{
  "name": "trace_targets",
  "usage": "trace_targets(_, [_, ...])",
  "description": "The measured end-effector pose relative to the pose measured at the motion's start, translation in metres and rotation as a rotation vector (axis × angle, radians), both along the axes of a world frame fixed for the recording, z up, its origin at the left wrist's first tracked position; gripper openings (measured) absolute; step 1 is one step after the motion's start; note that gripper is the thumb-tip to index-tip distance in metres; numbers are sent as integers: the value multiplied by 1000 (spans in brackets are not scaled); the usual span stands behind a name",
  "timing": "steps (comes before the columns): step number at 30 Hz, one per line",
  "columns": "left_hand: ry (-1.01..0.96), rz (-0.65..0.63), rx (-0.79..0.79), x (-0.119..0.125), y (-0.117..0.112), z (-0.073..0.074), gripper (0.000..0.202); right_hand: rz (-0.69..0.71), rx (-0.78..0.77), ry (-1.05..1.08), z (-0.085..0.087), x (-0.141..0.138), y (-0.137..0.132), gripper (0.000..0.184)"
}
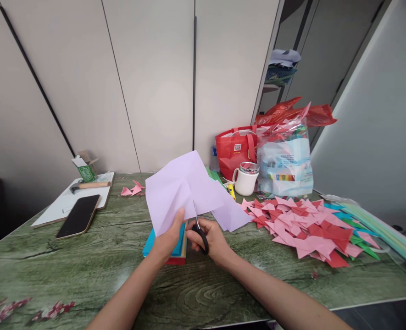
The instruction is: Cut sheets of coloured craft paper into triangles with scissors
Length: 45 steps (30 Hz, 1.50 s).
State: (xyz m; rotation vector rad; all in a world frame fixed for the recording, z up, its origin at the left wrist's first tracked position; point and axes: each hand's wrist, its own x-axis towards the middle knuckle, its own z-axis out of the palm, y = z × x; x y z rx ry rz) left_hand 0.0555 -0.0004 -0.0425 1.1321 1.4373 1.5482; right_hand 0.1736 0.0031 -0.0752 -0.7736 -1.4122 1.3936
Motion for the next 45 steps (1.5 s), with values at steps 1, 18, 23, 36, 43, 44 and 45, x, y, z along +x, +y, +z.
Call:
trace_targets(1, [18,-13,1,0,0,1,43,-1,2,1,0,0,0,34])
trace_targets(18, [131,5,42,2,-3,0,34,35,-13,59,-2,0,3,38])
trace_targets(23, [151,-11,52,4,-6,-1,33,32,32,44,2,2,3,34])
trace_targets(36, [157,-33,55,3,-6,-1,38,7,43,4,3,4,4,40])
trace_targets(43, [167,-44,85,1,-3,-6,36,-1,49,-21,3,4,4,41])
trace_targets(44, [167,-38,87,2,-3,-6,36,-1,49,-22,3,4,4,41])
trace_targets(45, [166,-32,87,2,-3,-6,36,-1,49,-21,3,4,4,41])
